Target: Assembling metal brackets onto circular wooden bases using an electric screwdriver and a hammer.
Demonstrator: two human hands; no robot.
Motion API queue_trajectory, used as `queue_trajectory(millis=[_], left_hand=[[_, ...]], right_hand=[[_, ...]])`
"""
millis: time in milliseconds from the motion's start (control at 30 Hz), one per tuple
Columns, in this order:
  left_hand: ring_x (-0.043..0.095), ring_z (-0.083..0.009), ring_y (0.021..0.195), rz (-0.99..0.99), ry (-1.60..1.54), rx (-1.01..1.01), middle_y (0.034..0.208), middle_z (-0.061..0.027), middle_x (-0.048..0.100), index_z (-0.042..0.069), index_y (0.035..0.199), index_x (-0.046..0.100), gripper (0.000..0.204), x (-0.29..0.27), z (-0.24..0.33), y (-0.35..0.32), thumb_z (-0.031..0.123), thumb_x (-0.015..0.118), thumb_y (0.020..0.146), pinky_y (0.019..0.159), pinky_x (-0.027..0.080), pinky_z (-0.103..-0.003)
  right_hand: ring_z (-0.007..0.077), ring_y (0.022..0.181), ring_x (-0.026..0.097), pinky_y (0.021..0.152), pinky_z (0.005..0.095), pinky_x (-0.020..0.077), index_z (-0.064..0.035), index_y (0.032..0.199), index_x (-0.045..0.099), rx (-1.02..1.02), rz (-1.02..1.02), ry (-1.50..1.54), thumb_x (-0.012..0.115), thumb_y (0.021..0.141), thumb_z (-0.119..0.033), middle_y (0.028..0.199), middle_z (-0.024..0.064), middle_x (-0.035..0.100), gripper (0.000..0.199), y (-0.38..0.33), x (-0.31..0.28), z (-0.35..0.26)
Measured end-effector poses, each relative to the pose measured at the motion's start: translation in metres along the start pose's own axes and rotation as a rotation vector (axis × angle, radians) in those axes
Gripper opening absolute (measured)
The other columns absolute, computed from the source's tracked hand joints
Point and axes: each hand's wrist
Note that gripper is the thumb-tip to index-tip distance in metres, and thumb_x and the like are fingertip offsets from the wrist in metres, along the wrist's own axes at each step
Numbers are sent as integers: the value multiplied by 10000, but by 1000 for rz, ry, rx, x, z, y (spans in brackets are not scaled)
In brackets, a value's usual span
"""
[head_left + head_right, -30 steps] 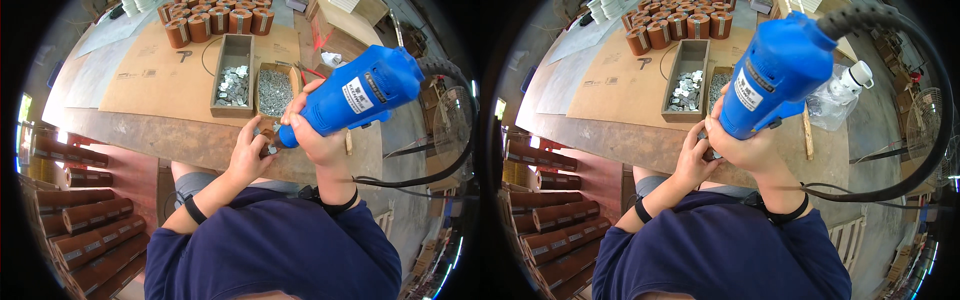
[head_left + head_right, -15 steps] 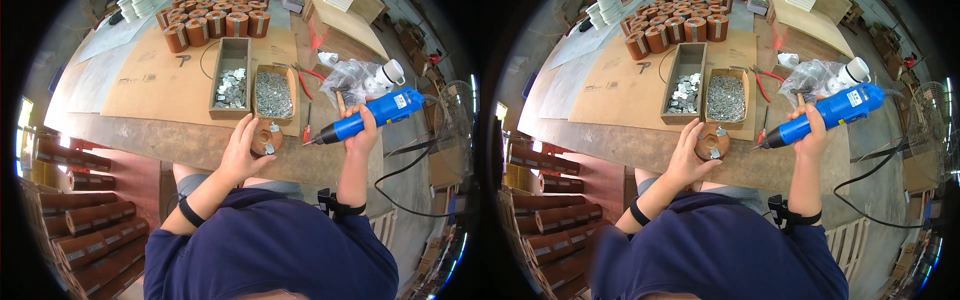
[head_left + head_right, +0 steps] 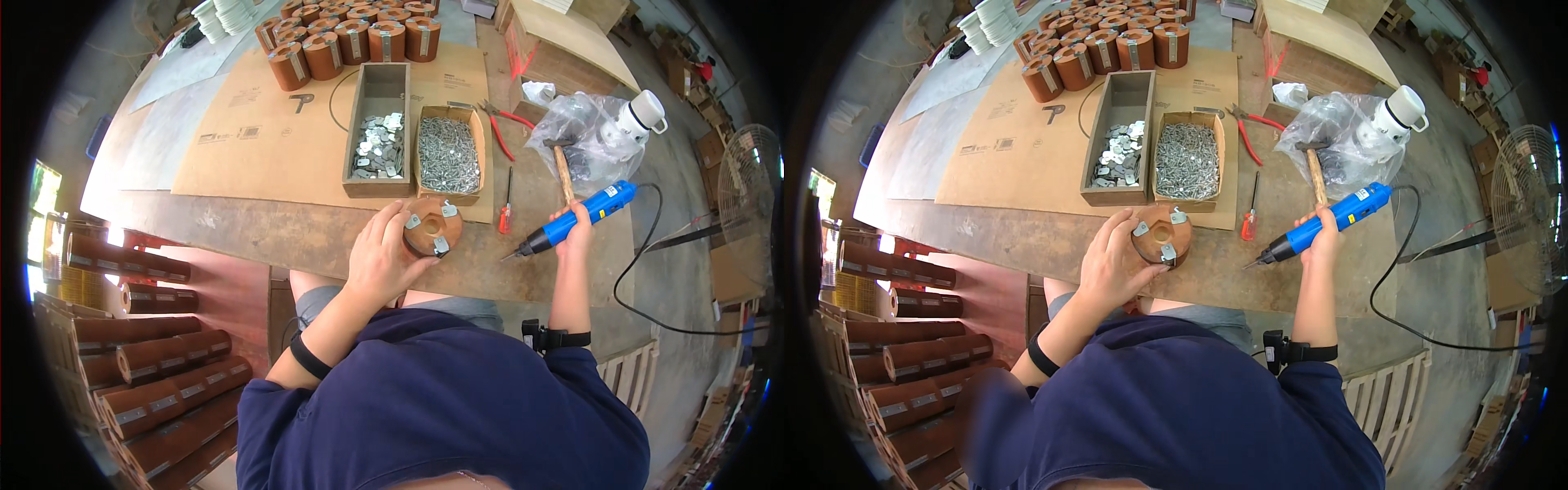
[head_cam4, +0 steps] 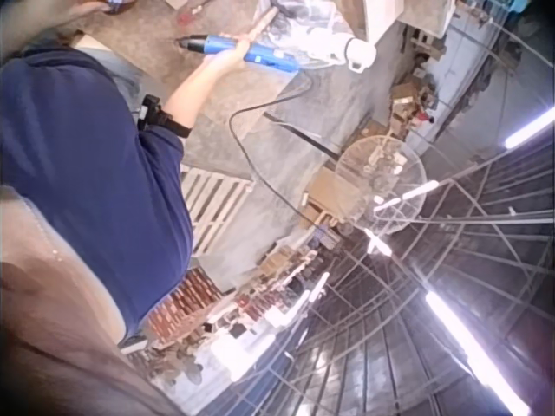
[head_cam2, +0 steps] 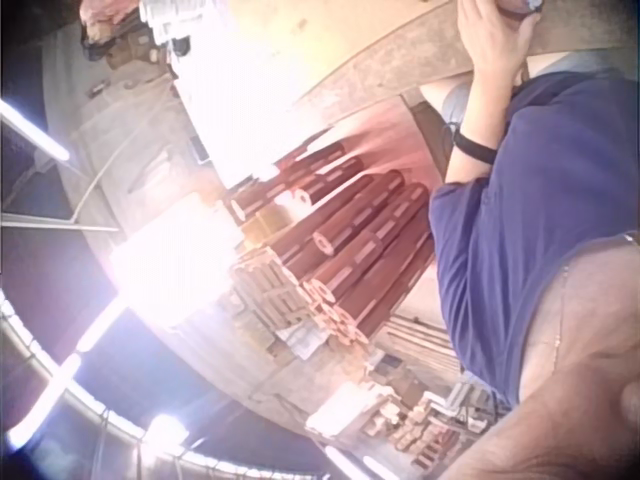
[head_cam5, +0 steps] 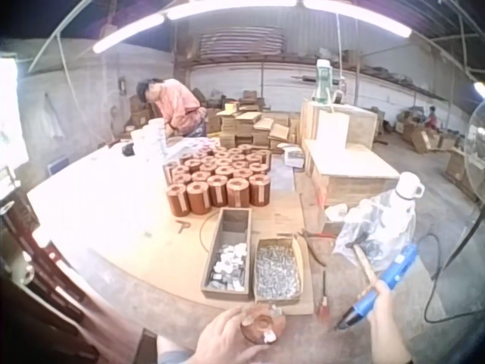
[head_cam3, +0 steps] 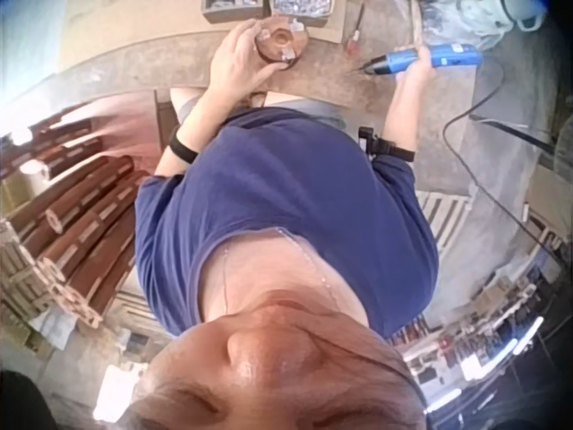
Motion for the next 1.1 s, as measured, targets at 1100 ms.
queue_trajectory(millis=[1100], left_hand=[[454,-322,1092,-100,-269,-139,1213,-169,415,7,1193,428,769,-2,0,5,245,783,553,892,403,-370]], right_hand=[[200,584,511,573,375,475,-55,821,486,186,108,36,601,713,-160,678,69,493,190,5,-14,28]])
Point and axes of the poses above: each hand's wrist, its own y-axis towards the middle knuckle, its own x-axis out of the palm, z = x × y
